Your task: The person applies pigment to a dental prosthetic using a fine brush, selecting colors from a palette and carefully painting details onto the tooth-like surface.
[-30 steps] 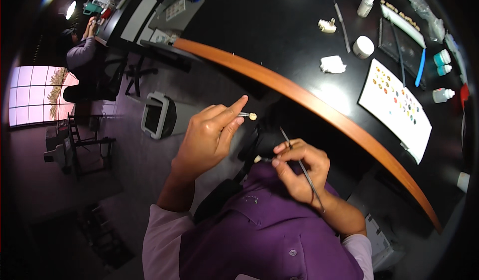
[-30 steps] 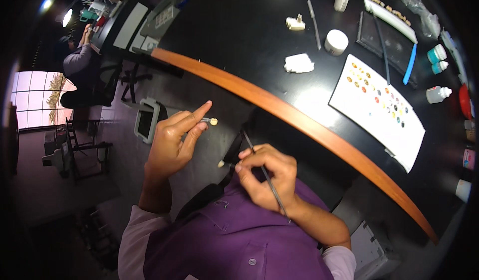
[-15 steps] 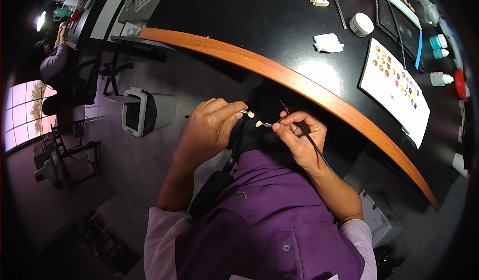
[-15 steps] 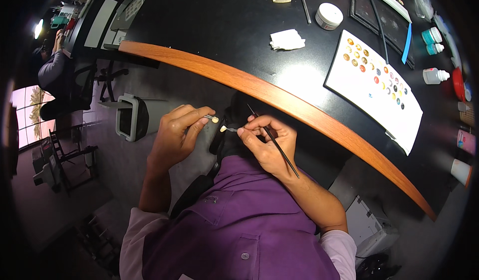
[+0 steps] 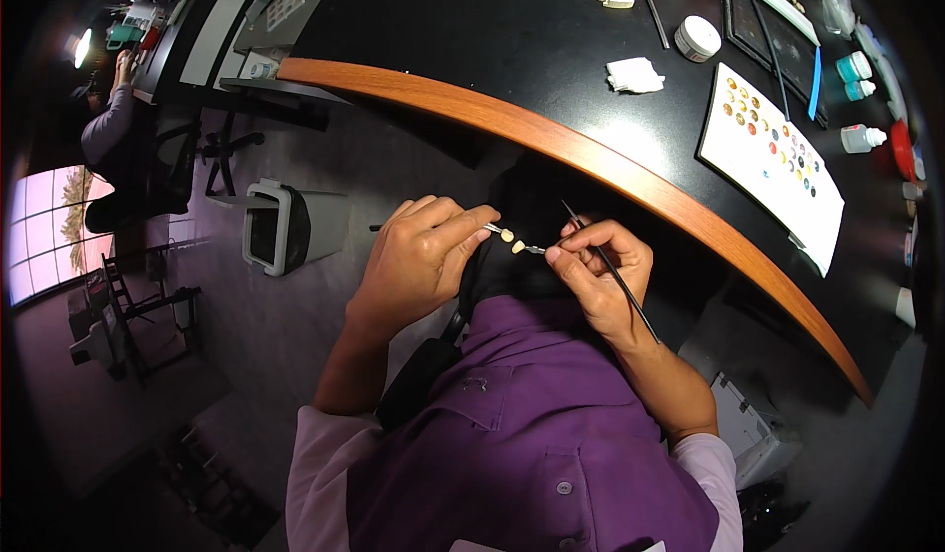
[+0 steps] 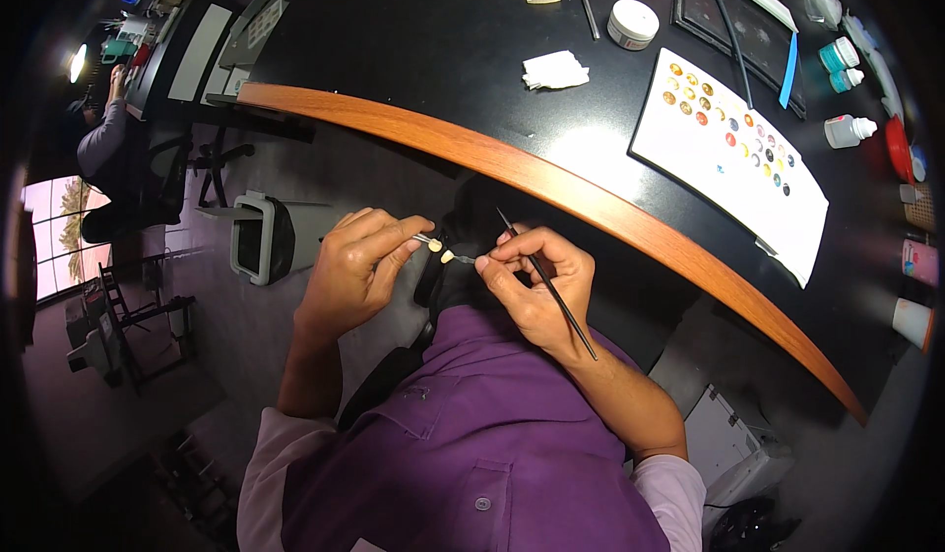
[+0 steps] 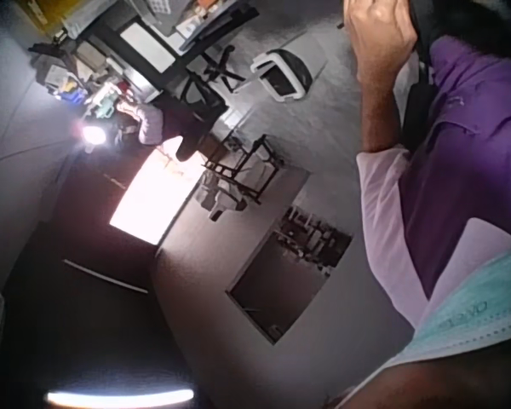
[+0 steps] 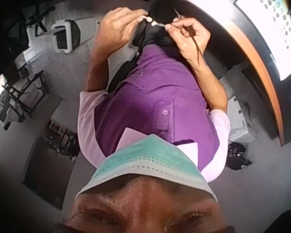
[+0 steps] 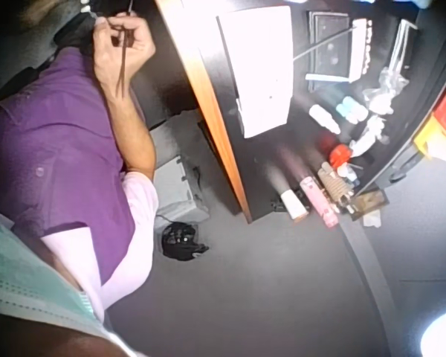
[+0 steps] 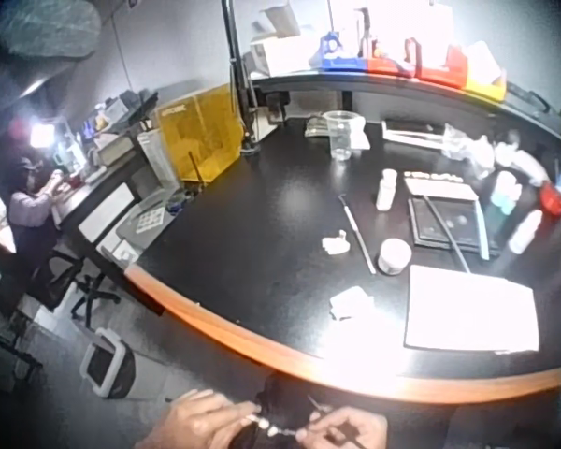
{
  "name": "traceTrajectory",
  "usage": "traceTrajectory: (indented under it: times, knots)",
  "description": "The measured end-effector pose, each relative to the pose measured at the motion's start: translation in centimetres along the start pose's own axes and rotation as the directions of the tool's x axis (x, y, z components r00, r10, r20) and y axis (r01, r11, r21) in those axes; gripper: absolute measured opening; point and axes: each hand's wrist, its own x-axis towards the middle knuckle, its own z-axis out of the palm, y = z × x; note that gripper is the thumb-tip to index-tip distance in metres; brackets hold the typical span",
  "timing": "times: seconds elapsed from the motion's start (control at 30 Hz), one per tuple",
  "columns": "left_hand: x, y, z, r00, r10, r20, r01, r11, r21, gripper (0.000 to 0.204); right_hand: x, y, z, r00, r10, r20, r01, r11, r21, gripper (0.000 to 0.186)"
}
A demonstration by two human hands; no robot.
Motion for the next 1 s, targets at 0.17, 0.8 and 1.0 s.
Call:
traceTrajectory:
  times: [0.17, 0.8, 1.0]
  knots:
    - [-0.2, 0.0, -0.2, 1.000, -0.014, 0.023, 0.014, 1.000, 0.001, 0.016, 0.0, -0.1, 0.0, 1.000, -0.002, 0.000, 0.002, 1.000, -0.028, 0.014]
    - [0.9, 0.7, -1.4, 0.997, 0.067, 0.029, -0.065, 0.997, -0.046, 0.017, -0.2, -2.0, 0.0, 0.971, -0.184, 0.152, 0.223, 0.927, -0.301, 0.015]
    - [1.5, 3.1, -4.8, 0.999, 0.020, -0.026, -0.021, 0.999, -0.027, 0.018, 0.0, -11.5, -0.6, 0.777, -0.512, 0.367, 0.630, 0.629, -0.455, 0.017]
